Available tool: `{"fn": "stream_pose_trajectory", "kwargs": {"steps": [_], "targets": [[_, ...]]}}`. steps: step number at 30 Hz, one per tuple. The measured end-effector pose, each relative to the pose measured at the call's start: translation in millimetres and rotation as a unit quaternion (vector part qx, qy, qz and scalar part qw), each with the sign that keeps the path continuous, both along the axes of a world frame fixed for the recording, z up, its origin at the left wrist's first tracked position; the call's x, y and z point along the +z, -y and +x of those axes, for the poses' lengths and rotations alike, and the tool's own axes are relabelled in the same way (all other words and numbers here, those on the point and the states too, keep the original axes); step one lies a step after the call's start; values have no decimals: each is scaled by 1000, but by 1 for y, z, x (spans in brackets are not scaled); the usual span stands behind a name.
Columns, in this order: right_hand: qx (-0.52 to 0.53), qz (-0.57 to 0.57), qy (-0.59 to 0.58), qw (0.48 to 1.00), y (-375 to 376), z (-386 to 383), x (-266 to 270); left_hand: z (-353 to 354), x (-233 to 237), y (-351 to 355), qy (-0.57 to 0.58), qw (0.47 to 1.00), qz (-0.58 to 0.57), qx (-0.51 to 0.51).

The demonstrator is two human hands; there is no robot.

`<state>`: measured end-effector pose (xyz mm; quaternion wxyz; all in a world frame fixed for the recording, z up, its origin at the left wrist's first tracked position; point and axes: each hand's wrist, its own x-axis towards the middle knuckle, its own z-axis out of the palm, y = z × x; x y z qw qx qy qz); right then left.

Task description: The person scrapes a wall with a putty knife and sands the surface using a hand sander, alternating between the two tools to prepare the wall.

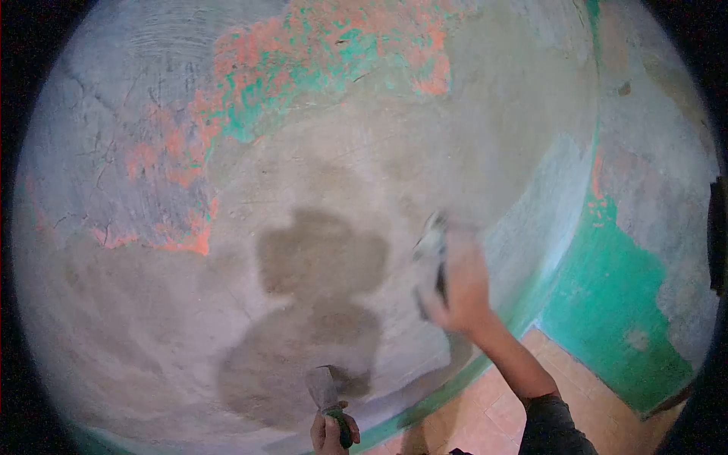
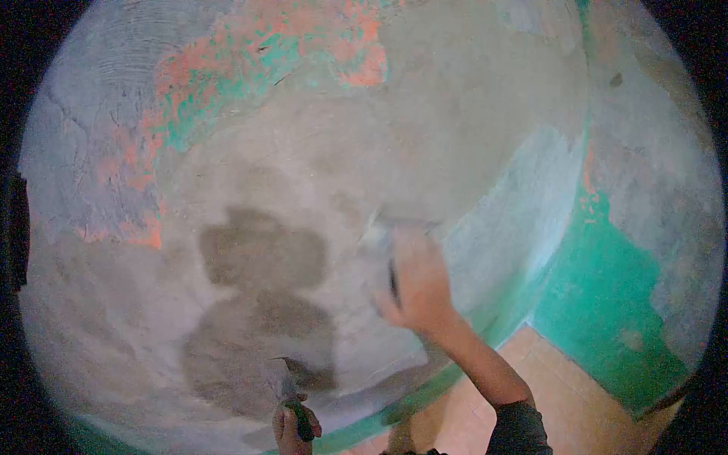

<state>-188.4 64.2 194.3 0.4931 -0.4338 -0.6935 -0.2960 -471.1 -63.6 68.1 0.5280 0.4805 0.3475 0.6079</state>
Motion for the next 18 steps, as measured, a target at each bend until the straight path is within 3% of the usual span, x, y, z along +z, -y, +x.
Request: {"fn": "stream_pose_trajectory", "kwargs": {"steps": [1,4,7,10,13,17,18], "targets": [[-1,16,-42,999,-5,-3,10,-5,-1,-3,-3,1000,3,4],[11,54,8,998,-10,-31,13,-14,-2,3,-3,1000,3,27],[53,-27,160,985,4,-43,17,-23,-6,5,8,999,14,49],[-9,47,-18,999,-7,-31,60,-38,-11,9,7,998,13,67],[5,70,17,997,-6,-57,59,-52,-4,13,-3,997,24,79],[32,5,218,975,14,-75,61,-73,-8,13,7,995,45,88],[22,30,134,990,9,-76,72,-82,-9,11,6,995,53,80]]}}
